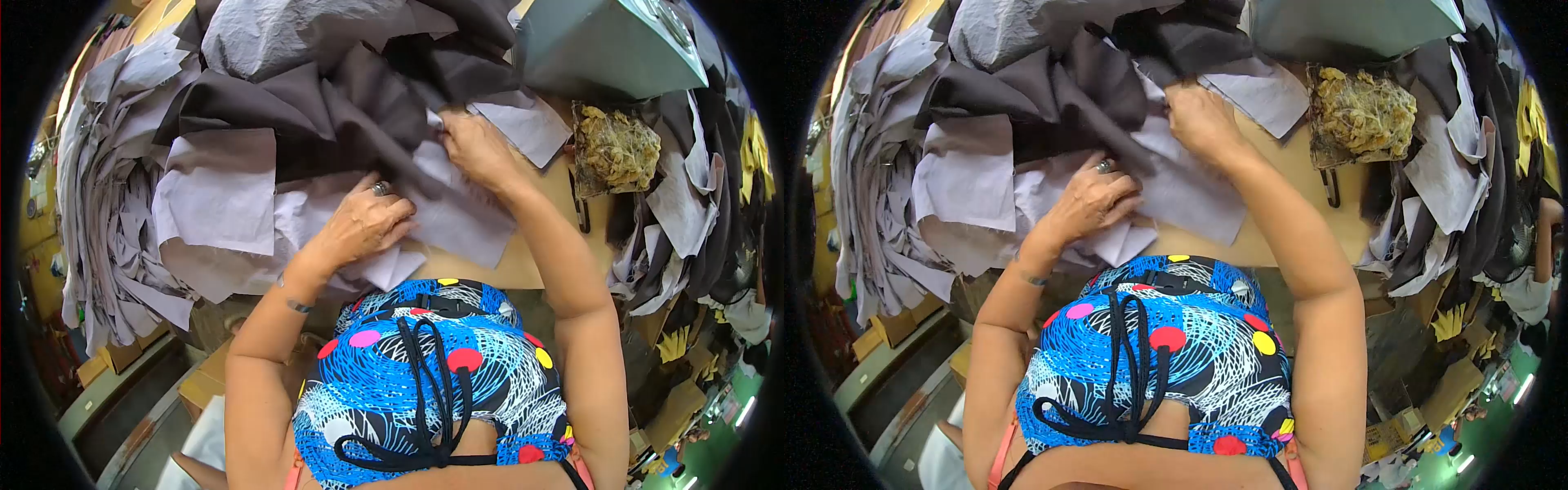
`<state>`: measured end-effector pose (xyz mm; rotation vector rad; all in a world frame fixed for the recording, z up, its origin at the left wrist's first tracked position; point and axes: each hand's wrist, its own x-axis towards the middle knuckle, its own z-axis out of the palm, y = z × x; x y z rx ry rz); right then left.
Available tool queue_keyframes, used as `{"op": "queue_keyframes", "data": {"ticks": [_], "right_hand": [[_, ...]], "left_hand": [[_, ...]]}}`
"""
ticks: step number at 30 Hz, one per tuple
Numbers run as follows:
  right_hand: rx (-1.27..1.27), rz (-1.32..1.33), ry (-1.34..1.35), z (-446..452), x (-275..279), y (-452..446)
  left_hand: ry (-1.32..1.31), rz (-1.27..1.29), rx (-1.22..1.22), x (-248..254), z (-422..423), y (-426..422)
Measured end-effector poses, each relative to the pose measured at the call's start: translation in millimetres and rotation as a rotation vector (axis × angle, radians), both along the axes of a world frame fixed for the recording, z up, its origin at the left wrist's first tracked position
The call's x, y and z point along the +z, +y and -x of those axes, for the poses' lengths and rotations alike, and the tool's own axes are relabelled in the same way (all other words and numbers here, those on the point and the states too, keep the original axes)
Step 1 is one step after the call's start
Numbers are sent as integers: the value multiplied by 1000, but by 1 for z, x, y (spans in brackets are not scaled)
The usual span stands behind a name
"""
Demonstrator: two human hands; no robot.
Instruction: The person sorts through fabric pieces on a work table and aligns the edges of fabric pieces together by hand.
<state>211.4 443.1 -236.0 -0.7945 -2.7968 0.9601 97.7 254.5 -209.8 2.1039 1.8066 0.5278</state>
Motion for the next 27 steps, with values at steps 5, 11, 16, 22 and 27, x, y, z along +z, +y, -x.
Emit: {"op": "queue_keyframes", "data": {"ticks": [5,11,16,22,27], "right_hand": [[-152,-142,227,3,-21,-12],[-212,203,344,-5,3,-16],[-180,383,591,2,44,-25],[-157,-154,248,-7,7,-31],[-124,-373,353,-12,-32,-43]], "left_hand": [[277,-61,361,-1,-23,-27],[194,-211,538,-37,17,-64],[548,-234,154,-25,113,-61],[176,23,205,0,133,-47],[36,-134,234,63,46,-5]]}}
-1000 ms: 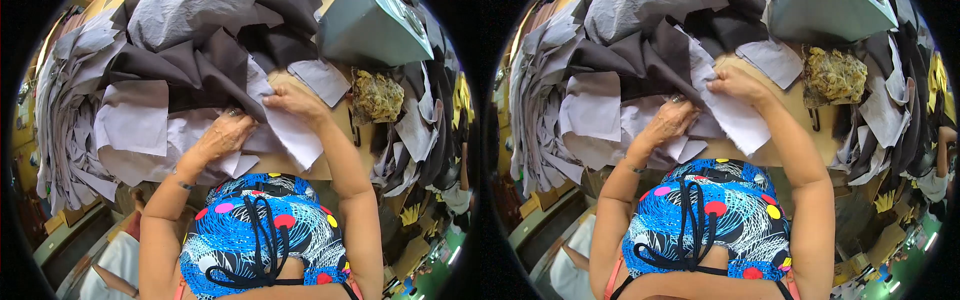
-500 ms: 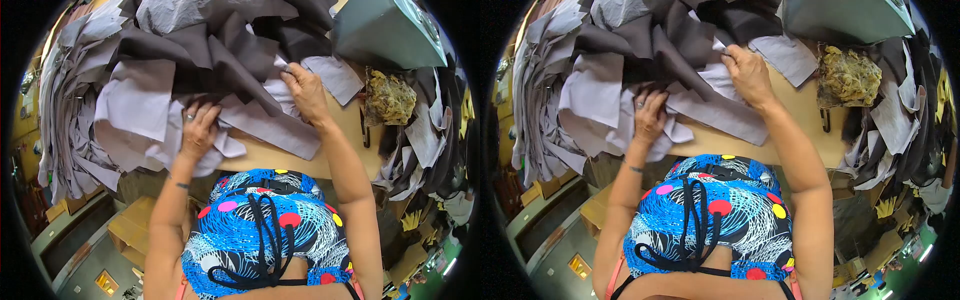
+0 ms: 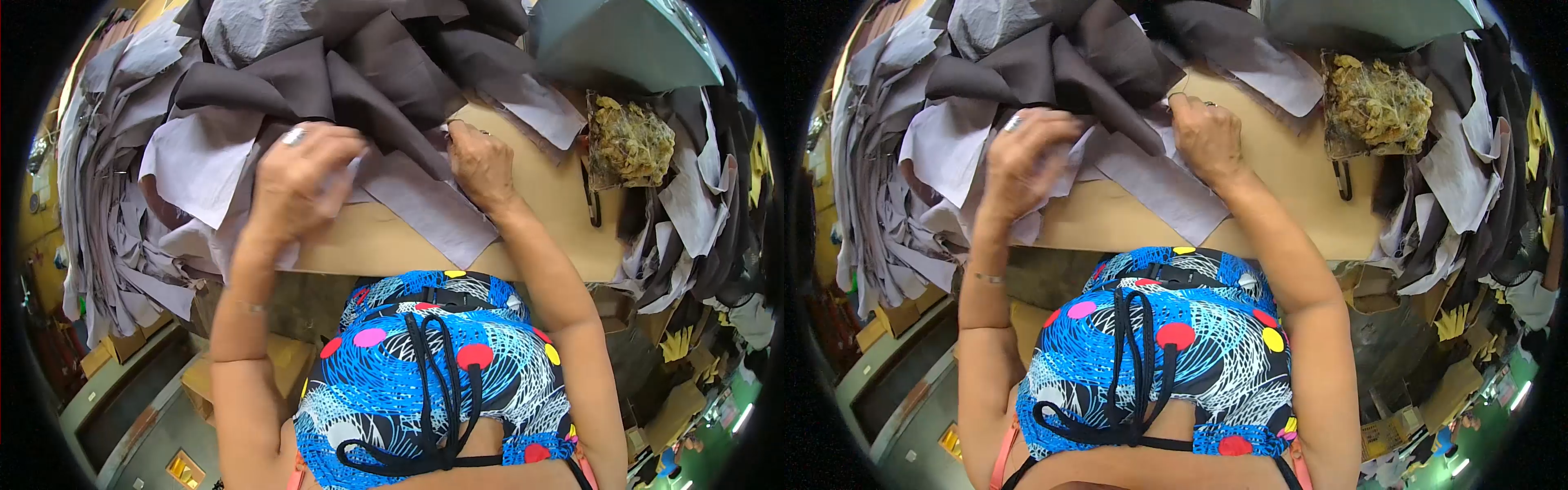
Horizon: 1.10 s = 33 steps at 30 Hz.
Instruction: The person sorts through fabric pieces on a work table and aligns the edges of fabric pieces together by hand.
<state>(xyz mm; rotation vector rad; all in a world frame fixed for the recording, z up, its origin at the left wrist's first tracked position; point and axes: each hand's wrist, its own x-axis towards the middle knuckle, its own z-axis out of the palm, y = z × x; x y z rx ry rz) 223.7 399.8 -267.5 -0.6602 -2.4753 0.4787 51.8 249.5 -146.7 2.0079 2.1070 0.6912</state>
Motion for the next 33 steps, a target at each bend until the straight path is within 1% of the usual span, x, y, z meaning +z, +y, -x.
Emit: {"op": "queue_keyframes", "data": {"ticks": [2,3,4,5,6,8,10,12,13,14,15,17,18,19,21,22,25,27,29,31,32,33], "right_hand": [[40,-2,37,-2,1,0],[62,-7,55,-3,2,0],[58,7,2,-5,3,-1],[53,21,-51,-8,4,-1],[46,33,-102,-9,5,-1],[55,47,-71,-12,6,-3],[56,63,-48,-13,5,-4],[58,77,-35,-11,7,-5],[57,94,-38,-12,7,-3],[56,113,-42,-13,7,-1],[59,132,-45,-13,8,0],[56,139,-44,-9,15,4],[52,144,-44,-7,18,5],[58,119,-8,-3,19,6],[64,63,61,12,18,12],[60,11,42,15,11,19],[42,-125,18,26,-5,44],[71,-121,36,26,-7,52],[78,-145,37,21,-12,54],[67,-87,37,5,-2,43],[58,-57,35,-5,4,36],[54,-96,108,-14,0,29]], "left_hand": [[179,-55,-194,-2,-40,27],[210,-53,-188,-15,-51,40],[240,-52,-182,-33,-53,50],[383,14,-149,-45,-42,57],[482,-7,-84,-53,-26,61],[634,-15,127,-54,8,58],[692,-47,390,-62,51,47],[501,-345,401,-61,68,38],[598,-441,364,-43,48,40],[599,-447,269,-35,29,33],[486,-477,75,-37,14,26],[238,-255,-222,-55,-16,2],[254,-49,-232,-50,-38,-4],[205,25,-195,-59,-48,-9],[170,42,-116,-85,-46,-17],[154,48,-76,-90,-46,-17],[164,8,-72,-96,-40,-16],[145,-42,-59,-100,-34,-11],[97,-21,56,-98,-36,-8],[56,-5,166,-91,-41,-2],[113,3,159,-91,-37,-1],[169,11,152,-91,-29,-1]]}}
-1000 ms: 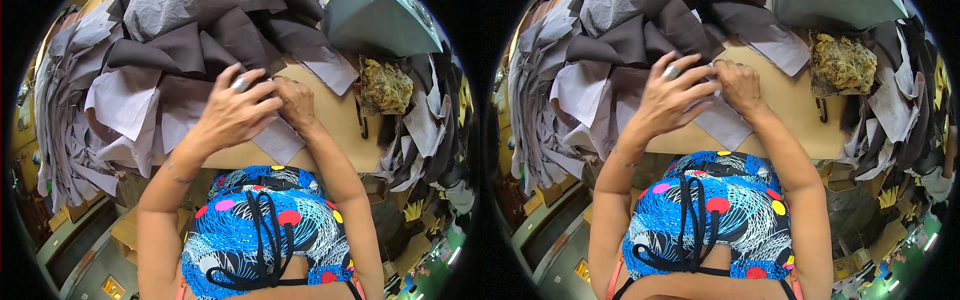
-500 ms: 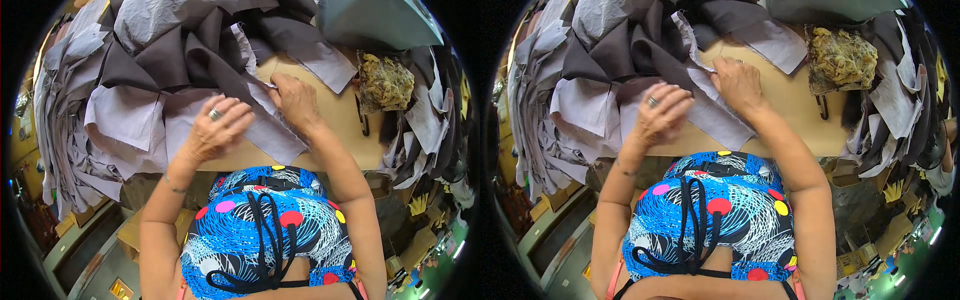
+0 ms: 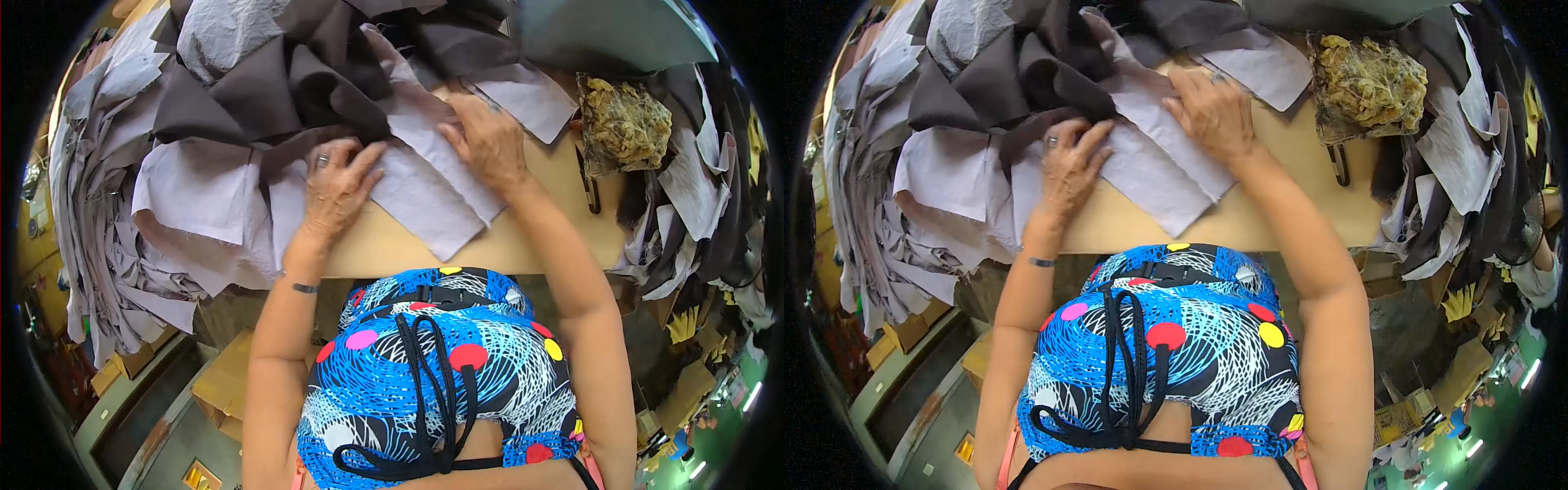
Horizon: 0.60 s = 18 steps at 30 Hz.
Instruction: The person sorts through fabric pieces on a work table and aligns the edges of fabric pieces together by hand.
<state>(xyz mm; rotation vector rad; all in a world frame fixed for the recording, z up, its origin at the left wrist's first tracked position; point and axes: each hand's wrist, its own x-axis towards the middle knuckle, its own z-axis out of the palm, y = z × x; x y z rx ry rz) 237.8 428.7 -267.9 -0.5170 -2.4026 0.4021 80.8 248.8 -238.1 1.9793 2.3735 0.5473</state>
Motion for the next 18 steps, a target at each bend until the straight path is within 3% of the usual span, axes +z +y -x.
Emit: {"op": "queue_keyframes", "data": {"ticks": [3,6,9,12,18], "right_hand": [[-32,-124,-172,-21,-6,-14],[-18,-146,-129,-20,-2,-18],[-5,-123,-133,-18,-3,-20],[34,-146,-142,-23,-4,-13],[26,-114,-58,-26,-8,10]], "left_hand": [[173,9,-16,9,9,5],[327,-99,-185,11,-4,6],[-140,-87,-349,0,-46,11],[-109,-104,-236,-13,-67,11],[-104,-43,-343,-9,-77,10]]}}
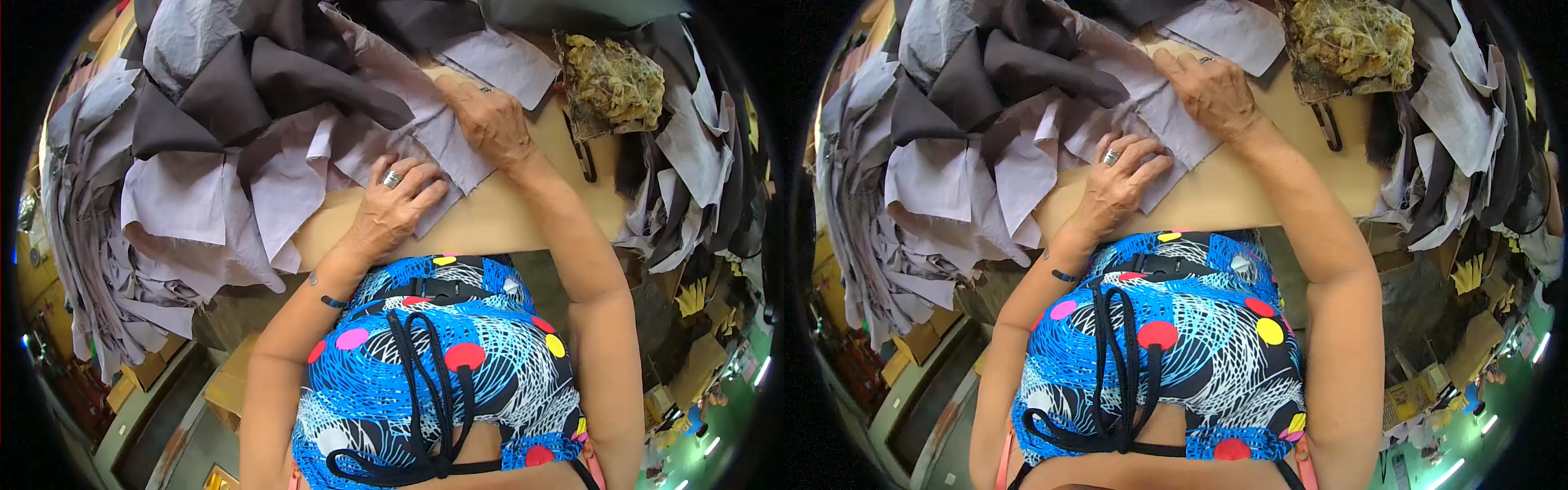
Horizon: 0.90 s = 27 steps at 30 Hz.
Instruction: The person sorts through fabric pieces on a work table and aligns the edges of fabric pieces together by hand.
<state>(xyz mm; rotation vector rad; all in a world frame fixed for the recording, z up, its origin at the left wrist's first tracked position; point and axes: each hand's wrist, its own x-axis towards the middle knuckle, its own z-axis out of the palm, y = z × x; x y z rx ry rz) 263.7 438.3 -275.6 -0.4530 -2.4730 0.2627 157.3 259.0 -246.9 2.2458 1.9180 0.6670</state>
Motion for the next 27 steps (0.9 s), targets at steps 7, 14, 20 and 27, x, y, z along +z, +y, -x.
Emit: {"op": "queue_keyframes", "data": {"ticks": [7,14,20,27], "right_hand": [[-42,12,-17,-24,-10,-16],[-50,4,7,-24,-13,-16],[7,166,-5,-16,-5,-33],[-48,50,-49,-11,-5,-41]], "left_hand": [[-86,-21,21,-4,-5,0],[-45,-25,307,-2,21,0],[332,207,319,-2,67,-4],[361,116,247,19,81,0]]}}
